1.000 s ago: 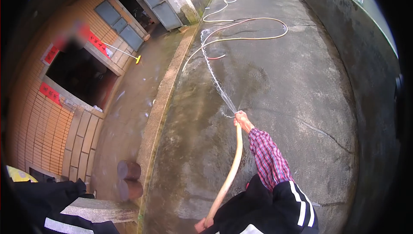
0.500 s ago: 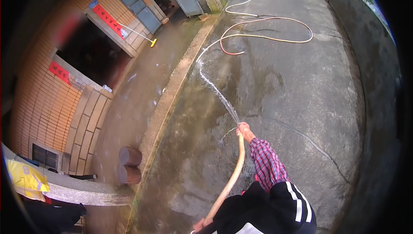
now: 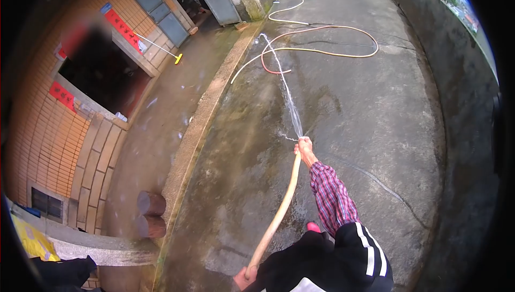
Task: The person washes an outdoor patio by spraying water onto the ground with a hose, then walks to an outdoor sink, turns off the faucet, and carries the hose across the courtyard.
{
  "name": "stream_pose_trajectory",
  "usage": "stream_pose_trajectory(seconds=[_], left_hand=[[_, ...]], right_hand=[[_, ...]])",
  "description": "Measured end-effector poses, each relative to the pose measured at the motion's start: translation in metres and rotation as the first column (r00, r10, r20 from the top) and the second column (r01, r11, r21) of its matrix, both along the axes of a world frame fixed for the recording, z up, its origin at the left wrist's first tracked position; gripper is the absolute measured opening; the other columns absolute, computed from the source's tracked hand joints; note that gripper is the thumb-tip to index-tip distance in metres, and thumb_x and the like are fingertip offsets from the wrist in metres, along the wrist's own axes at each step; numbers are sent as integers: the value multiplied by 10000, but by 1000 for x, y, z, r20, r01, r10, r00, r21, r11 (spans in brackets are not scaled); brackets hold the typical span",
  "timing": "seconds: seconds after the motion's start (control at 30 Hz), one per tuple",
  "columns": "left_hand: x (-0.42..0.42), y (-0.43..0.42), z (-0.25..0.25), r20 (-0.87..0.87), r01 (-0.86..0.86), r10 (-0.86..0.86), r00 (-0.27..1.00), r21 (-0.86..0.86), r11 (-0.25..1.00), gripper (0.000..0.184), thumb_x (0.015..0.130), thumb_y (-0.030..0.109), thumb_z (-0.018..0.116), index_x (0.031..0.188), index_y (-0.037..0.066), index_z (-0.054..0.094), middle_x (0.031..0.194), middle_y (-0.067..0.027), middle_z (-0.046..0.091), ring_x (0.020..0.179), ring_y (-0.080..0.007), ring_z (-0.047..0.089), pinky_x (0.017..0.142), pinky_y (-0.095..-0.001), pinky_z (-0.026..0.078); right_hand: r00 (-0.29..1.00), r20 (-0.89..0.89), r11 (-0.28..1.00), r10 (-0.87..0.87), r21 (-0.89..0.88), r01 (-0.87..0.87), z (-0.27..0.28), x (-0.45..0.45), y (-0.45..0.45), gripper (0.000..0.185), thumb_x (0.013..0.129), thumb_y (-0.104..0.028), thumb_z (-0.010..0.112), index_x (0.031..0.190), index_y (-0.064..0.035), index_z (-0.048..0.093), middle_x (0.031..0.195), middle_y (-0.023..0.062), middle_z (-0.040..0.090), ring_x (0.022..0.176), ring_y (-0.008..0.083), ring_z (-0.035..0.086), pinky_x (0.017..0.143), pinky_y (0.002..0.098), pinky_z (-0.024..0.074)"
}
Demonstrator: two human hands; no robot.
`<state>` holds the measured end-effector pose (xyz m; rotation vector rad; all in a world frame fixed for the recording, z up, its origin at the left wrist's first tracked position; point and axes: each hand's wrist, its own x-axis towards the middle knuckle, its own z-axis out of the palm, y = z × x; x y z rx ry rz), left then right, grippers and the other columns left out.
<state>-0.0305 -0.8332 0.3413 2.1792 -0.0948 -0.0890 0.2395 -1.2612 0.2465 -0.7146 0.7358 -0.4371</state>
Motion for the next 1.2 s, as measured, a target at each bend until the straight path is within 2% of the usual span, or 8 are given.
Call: stream_pose_trajectory(seconds=[0.03,0.2,0.27,0.33,0.37,0.43,0.83,1.2], left_hand=[[3,2,10,-208,107,-100,973,25,994,263,765,261,494,606,51,485,499,23,443,458,-44,395,428,-224,352],[14,12,-5,-245,227,-230,942,-41,973,317,779,307,450,588,53,452,490,24,434,455,-34,376,405,-211,327],[25,69,-80,-239,263,-269,933,-57,963,329,780,318,444,584,52,447,488,22,434,446,-37,373,403,-213,326],[56,117,-145,174,368,-333,927,-235,900,336,773,308,462,558,50,443,453,17,414,422,-40,362,386,-218,322],[44,142,-174,166,391,-360,918,-236,890,336,773,308,462,558,50,443,453,17,414,422,-40,362,386,-218,322],[21,14,-19,-39,144,-142,989,47,988,356,753,284,496,494,51,423,409,14,382,406,-43,355,362,-221,299],[26,-17,-30,211,227,-194,958,-143,963,402,708,225,528,421,51,306,372,32,270,401,-40,229,349,-249,176],[23,-26,-9,64,339,-333,941,-159,927,374,669,194,531,411,53,299,372,24,247,398,-50,221,353,-256,178]], right_hand=[[1000,9,1000,-19,2,19,1,-1,-2,41,778,-114,357,803,-106,326,528,57,380,347,128,366,282,262,350],[992,34,991,-122,59,120,-10,-15,-14,54,780,-111,369,773,-128,319,522,54,377,347,141,377,276,276,342],[986,69,985,-149,99,142,-15,-27,-17,60,778,-108,369,780,-133,314,518,53,371,347,140,371,279,276,342],[976,63,974,-210,102,203,-19,-40,-19,61,778,-108,368,782,-133,313,515,51,366,345,139,364,279,277,340],[970,50,966,-238,113,231,-21,-47,-21,57,779,-112,366,783,-131,312,514,51,364,346,141,364,280,279,340],[958,34,950,-285,142,277,-27,-63,-26,52,773,-95,353,798,-125,319,538,69,377,358,148,367,288,284,352],[789,-28,772,-614,185,608,-72,-193,-54,78,768,-128,365,825,-124,312,562,75,387,365,140,366,294,265,342],[609,-49,583,-792,238,777,-104,-275,-39,72,768,-119,343,834,-128,318,551,75,386,365,144,363,297,269,331]])
